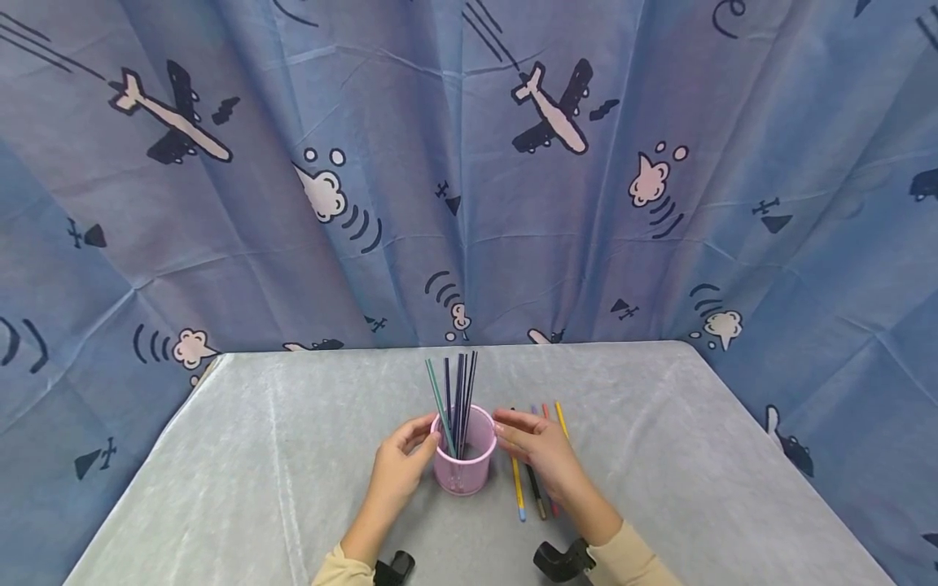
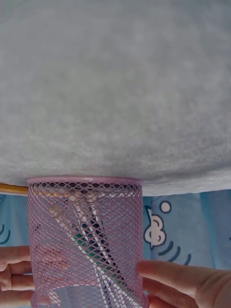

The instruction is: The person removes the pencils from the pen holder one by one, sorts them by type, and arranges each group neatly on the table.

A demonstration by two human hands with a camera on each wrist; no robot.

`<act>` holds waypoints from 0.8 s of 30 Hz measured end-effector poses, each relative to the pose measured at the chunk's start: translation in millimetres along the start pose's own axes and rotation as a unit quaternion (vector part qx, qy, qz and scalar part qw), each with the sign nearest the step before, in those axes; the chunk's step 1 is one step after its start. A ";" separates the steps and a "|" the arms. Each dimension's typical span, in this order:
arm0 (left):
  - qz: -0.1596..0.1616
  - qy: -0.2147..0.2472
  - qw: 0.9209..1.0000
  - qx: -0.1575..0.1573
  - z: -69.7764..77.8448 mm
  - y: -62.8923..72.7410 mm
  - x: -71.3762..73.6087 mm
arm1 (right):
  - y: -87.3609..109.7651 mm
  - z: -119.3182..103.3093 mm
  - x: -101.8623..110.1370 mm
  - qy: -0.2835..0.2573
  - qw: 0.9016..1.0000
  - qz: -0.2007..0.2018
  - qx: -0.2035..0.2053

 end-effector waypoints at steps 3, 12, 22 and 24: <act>0.001 -0.003 1.000 -0.002 0.5 0.3 0.6 | 1.1 2.1 -2.7 -0.011 1.000 0.010 -0.004; -0.002 0.002 1.000 0.004 0.1 1.4 -1.3 | 8.1 8.4 -6.5 0.001 0.999 0.041 -0.009; -0.001 0.001 1.000 0.007 -0.1 1.4 -0.7 | 9.4 10.6 -7.5 -0.027 0.998 0.050 0.003; 0.002 0.000 1.000 0.006 0.3 1.1 0.5 | 8.4 9.8 -8.3 -0.033 0.998 0.049 0.006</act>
Point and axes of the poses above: each hand's wrist, its own y-axis away from the middle knuckle, its own x-axis out of the back of the hand, z = x × y, the point moved 8 cm from there along -y, towards the middle knuckle, and after that the axes turned 1 degree about -x, right-handed, at the moved point
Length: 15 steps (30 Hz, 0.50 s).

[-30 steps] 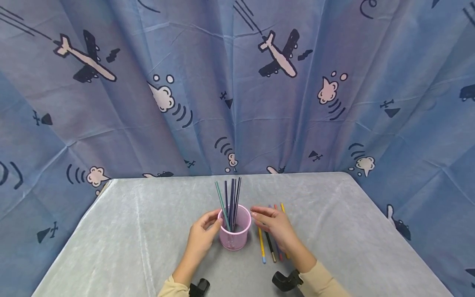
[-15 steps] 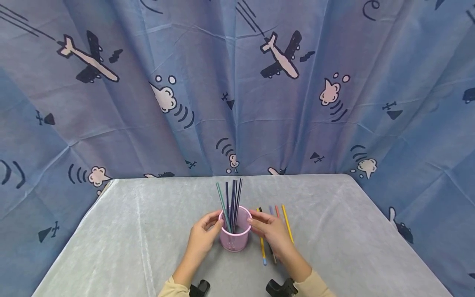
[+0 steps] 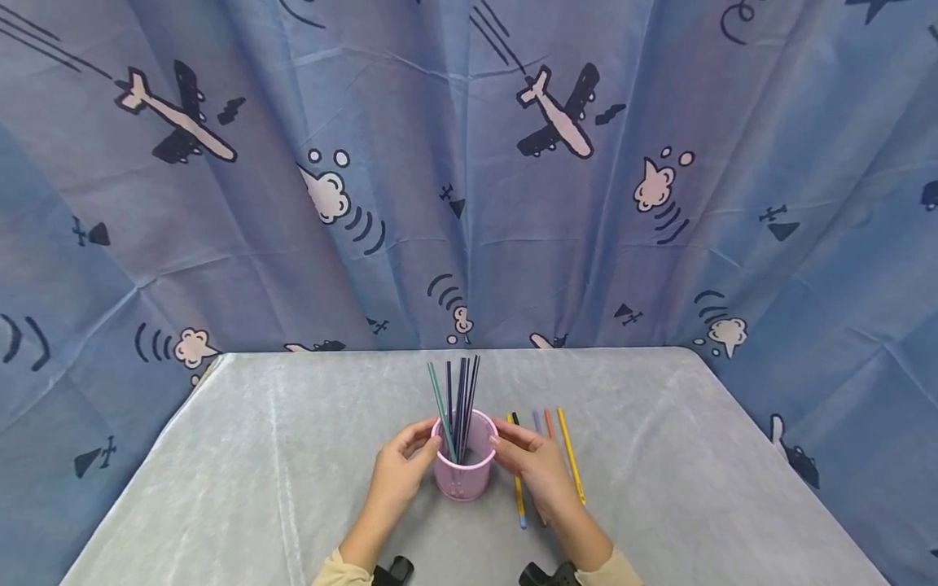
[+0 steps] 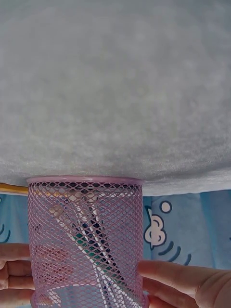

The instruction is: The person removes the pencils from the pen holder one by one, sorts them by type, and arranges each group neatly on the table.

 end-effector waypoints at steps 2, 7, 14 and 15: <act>0.001 0.001 1.000 0.000 0.3 0.0 0.6 | -0.1 -0.7 -0.7 -0.005 1.000 -0.002 0.002; 0.000 0.000 1.000 0.003 -0.5 -0.5 0.6 | 0.6 -0.6 -0.9 0.003 1.000 -0.003 0.006; -0.008 -0.015 1.000 0.006 -0.8 -2.4 2.0 | 3.1 0.1 -1.8 -0.002 1.000 -0.006 0.016; -0.010 -0.017 1.000 0.006 -0.4 -2.6 2.0 | 3.5 -0.2 -2.0 -0.004 1.000 -0.008 0.019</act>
Point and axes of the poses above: each hand's wrist, its own y-axis away from the middle knuckle, its own x-axis out of the back of the hand, z = x × y, the point moved 8 cm from there along -y, towards the middle knuckle, and after that the axes turned 1 degree about -x, right-handed, at the moved point
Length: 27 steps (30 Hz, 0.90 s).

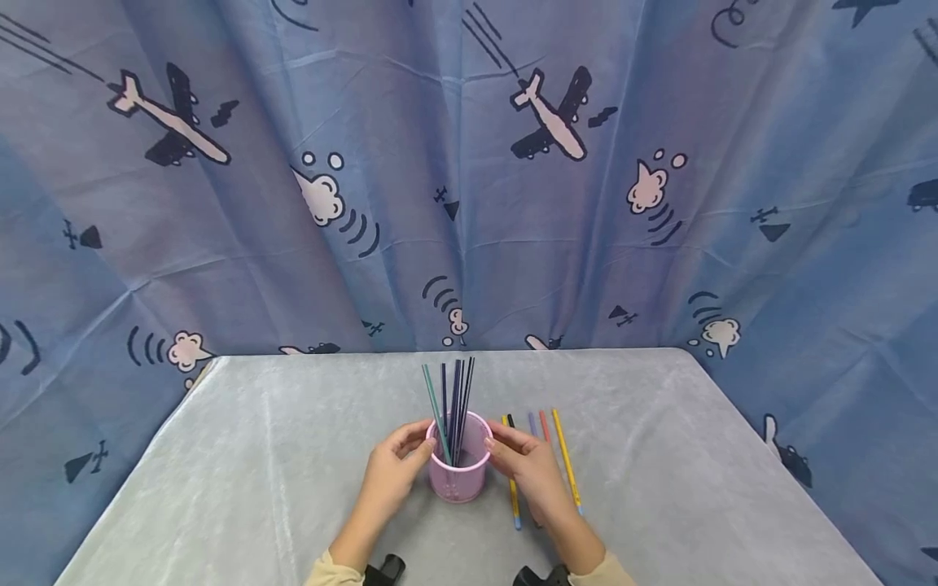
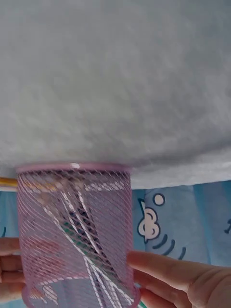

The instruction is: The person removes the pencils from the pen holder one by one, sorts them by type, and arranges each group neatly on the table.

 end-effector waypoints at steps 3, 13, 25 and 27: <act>-0.001 -0.008 1.000 0.007 0.2 1.2 3.0 | 1.5 0.4 -3.1 0.000 1.000 -0.008 0.006; 0.015 -0.005 1.000 0.015 12.8 -12.5 5.6 | 0.1 -0.5 -0.7 0.009 1.000 -0.004 0.017; 0.045 0.015 0.999 0.009 29.7 -30.6 5.7 | 1.1 -1.3 -0.5 0.009 1.000 0.001 0.017; 0.048 0.018 0.999 0.013 30.2 -32.6 5.0 | 1.6 -0.9 -0.7 0.007 1.000 0.001 0.018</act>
Point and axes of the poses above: each hand's wrist, its own y-axis away from the middle knuckle, its own x-axis out of the back of the hand, z = x × y, the point moved 8 cm from there along -y, towards the middle knuckle, and after that the axes turned 1 degree about -x, right-handed, at the moved point
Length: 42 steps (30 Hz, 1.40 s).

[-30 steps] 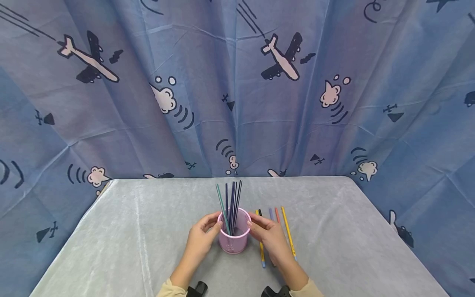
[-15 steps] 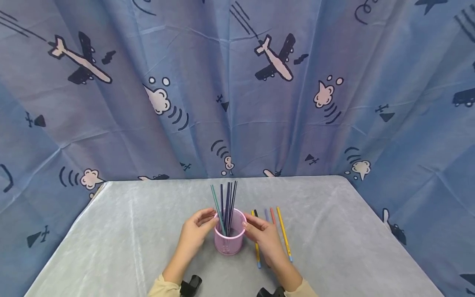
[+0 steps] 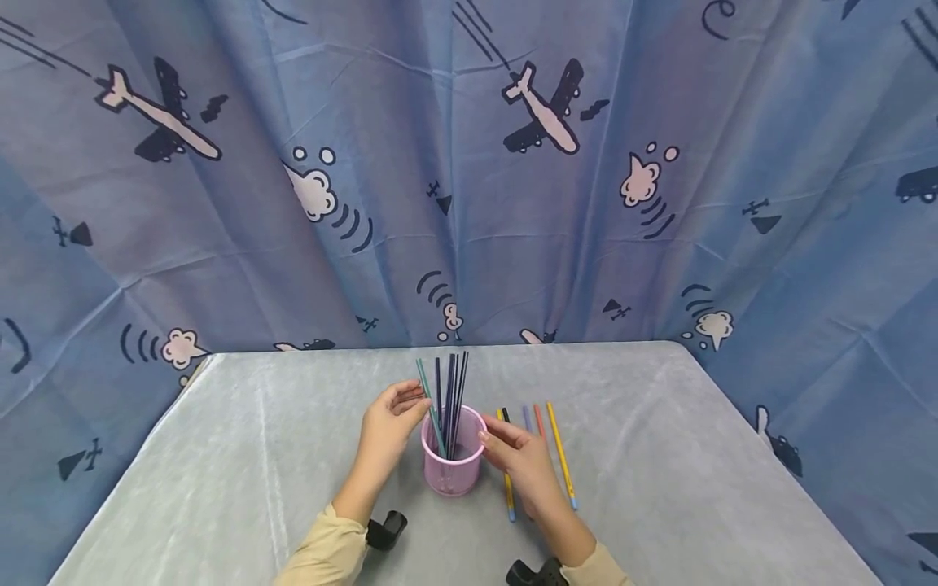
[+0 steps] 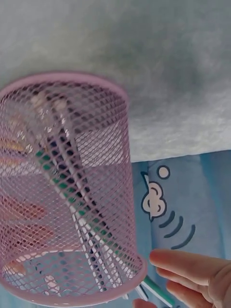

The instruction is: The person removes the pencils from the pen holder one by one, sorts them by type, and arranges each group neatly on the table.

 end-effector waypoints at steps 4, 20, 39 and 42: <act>0.006 0.012 1.000 0.019 -0.3 -4.7 -1.6 | 0.6 0.3 -0.2 -0.003 1.000 0.004 -0.001; 0.040 0.019 0.998 0.039 5.5 -15.0 -2.6 | 1.8 -1.4 -0.9 0.006 1.000 -0.004 0.004; 0.044 0.009 0.999 -0.021 57.5 -22.2 17.4 | -0.5 -0.2 -0.4 0.002 1.000 0.001 0.000; 0.042 0.006 0.999 -0.028 64.6 -24.3 19.9 | 0.2 0.2 0.5 0.003 1.000 0.003 -0.002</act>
Point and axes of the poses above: each hand's wrist, its own y-axis away from the middle knuckle, its own x-axis out of the back of the hand, z = x × y, the point moved 8 cm from there along -y, towards the middle knuckle, and after that the axes turned 1 degree about -x, right-handed, at the moved point
